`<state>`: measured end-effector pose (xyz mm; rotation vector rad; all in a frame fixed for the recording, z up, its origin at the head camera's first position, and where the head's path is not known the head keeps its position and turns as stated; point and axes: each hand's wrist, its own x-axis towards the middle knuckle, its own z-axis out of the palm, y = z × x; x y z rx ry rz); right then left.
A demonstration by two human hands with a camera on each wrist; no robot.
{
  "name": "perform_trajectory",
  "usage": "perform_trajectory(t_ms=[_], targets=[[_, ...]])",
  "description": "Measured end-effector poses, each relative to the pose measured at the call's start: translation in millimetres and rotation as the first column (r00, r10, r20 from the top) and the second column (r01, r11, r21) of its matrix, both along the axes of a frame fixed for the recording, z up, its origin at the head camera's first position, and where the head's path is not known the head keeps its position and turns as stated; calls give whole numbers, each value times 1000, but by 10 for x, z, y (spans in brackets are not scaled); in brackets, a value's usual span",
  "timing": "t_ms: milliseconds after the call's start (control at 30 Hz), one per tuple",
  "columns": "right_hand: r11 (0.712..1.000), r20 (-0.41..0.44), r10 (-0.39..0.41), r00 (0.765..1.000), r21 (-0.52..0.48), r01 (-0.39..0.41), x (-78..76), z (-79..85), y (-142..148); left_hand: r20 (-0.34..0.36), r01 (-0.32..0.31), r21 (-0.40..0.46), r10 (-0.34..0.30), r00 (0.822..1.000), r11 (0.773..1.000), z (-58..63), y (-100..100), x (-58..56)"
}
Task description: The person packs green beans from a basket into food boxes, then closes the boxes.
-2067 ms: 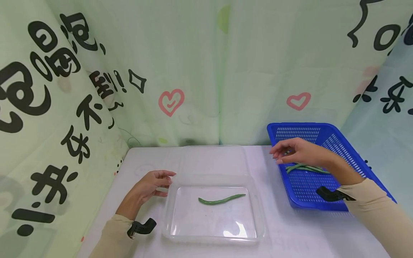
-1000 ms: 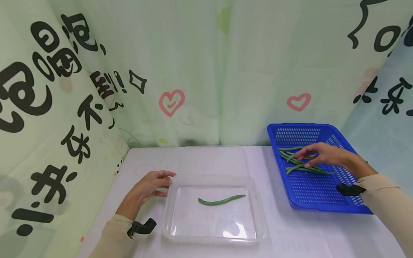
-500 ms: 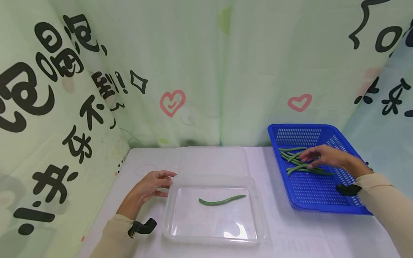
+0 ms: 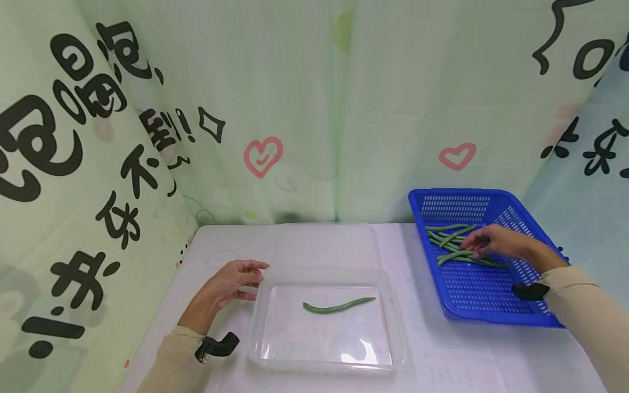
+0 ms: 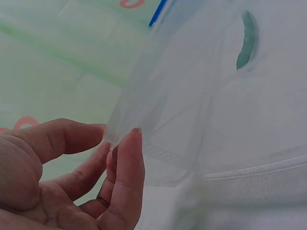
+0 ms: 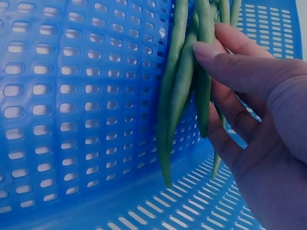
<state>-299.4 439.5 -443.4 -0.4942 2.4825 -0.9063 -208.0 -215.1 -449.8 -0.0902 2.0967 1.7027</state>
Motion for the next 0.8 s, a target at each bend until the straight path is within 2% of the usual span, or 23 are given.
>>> perform_trajectory(t_ms=[267,500,800], targets=[[999,0,22,1000,27,-22,15,17,-15,-1,7,4,-7,1000,1000,9,3,3],[998,-5,9,1000,66,-9,44,54,-18,-3,13,13,-13,1000,1000,10,-1,1],[999,13,-27,1000,28,26,93,153,-44,-4,14,15,-14,1000,1000,6,-3,-3]])
